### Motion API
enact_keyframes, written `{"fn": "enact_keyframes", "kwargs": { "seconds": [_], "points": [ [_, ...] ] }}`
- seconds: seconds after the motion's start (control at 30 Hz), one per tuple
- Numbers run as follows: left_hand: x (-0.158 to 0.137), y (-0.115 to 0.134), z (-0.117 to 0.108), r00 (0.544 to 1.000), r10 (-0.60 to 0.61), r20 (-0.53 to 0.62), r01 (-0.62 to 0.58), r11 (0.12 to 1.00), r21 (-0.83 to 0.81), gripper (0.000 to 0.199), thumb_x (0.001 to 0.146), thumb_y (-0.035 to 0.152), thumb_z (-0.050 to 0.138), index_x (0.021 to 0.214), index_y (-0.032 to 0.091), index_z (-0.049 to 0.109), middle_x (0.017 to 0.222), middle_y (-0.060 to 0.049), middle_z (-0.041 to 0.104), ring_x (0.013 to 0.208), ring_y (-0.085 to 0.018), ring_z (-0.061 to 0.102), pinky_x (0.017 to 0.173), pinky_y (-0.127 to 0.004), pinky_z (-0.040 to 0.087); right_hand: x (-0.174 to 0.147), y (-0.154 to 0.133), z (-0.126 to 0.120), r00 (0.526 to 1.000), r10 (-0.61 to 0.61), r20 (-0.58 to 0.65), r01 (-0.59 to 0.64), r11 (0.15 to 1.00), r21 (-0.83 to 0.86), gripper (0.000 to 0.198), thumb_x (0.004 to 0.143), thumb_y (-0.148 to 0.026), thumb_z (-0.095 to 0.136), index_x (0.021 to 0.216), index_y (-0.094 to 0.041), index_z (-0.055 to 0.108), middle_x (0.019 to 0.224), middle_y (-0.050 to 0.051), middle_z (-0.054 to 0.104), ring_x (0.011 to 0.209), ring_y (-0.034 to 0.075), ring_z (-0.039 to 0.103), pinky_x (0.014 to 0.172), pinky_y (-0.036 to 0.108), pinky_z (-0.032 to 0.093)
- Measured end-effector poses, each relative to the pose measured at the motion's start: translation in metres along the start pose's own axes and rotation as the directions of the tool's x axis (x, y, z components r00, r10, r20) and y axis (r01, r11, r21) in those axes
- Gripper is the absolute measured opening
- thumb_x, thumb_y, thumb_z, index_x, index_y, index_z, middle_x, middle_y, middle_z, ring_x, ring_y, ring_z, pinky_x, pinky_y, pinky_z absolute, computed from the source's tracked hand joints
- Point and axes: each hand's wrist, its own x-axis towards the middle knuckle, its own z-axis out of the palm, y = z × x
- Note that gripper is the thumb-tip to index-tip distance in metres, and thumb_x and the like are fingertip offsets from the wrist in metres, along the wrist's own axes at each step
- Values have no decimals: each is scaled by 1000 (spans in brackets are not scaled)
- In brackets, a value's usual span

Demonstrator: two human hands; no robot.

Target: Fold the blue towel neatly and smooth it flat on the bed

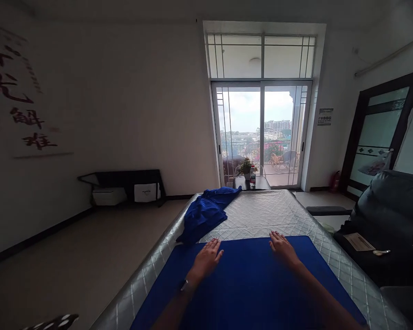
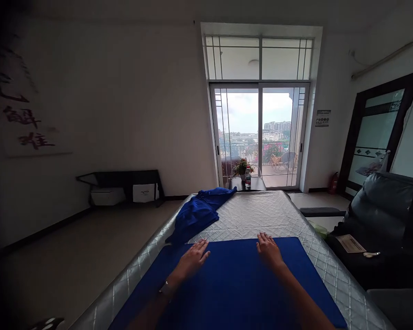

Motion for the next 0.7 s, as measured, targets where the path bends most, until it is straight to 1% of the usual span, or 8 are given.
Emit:
{"fn": "enact_keyframes", "kwargs": {
  "seconds": [0.1,0.13,0.2,0.3,0.37,0.47,0.6,0.7],
  "points": [
    [18,60,18,992,126,20,-125,991,-51,59,105,46,28,150,13,47,156,-15,46,146,-27,39,120,-47,33,6,-57,18,991,-119,54,115,991,66,64,101,-40,21,156,-10,34,164,9,30,153,20,21,125,37,14],
    [22,72,26,989,146,23,-144,988,-63,59,105,45,27,150,12,46,156,-16,45,147,-28,38,120,-47,34,7,-70,25,988,-138,69,133,988,75,64,101,-39,20,156,-9,33,164,10,29,153,20,20,125,37,14],
    [28,86,42,987,163,14,-161,984,-70,58,106,42,26,152,11,43,156,-18,44,147,-28,37,119,-50,35,8,-85,40,984,-151,91,144,987,76,64,102,-36,18,156,-7,32,164,12,27,154,21,19,125,39,13],
    [28,87,58,987,161,-15,-162,985,-63,56,106,40,25,154,14,40,157,-17,42,148,-28,35,120,-52,33,9,-86,55,985,-140,98,134,989,66,63,102,-34,17,157,-7,31,165,12,25,154,22,16,125,42,11],
    [26,84,62,989,150,-13,-151,986,-66,58,106,41,24,154,13,38,159,-16,39,150,-27,32,122,-51,31,9,-83,60,985,-142,96,136,989,65,64,102,-36,17,158,-8,29,165,11,23,154,22,16,125,42,9],
    [25,84,60,992,127,13,-126,989,-78,60,106,43,24,154,10,38,160,-16,37,151,-26,29,124,-49,27,9,-81,60,984,-149,100,142,988,66,64,102,-36,15,158,-8,27,165,12,23,154,22,16,125,42,8],
    [25,85,55,994,107,20,-105,991,-88,62,106,47,24,156,12,36,160,-15,38,151,-26,30,123,-49,28,9,-79,55,982,-138,127,130,989,71,66,102,-40,14,159,-8,24,166,10,21,155,21,14,125,40,7],
    [22,65,50,998,61,24,-59,996,-64,64,105,52,23,157,15,35,160,-14,38,150,-27,30,123,-50,28,8,-63,48,982,-112,155,104,993,60,68,102,-45,15,160,-11,21,167,8,20,155,19,12,125,40,6]
  ]
}}
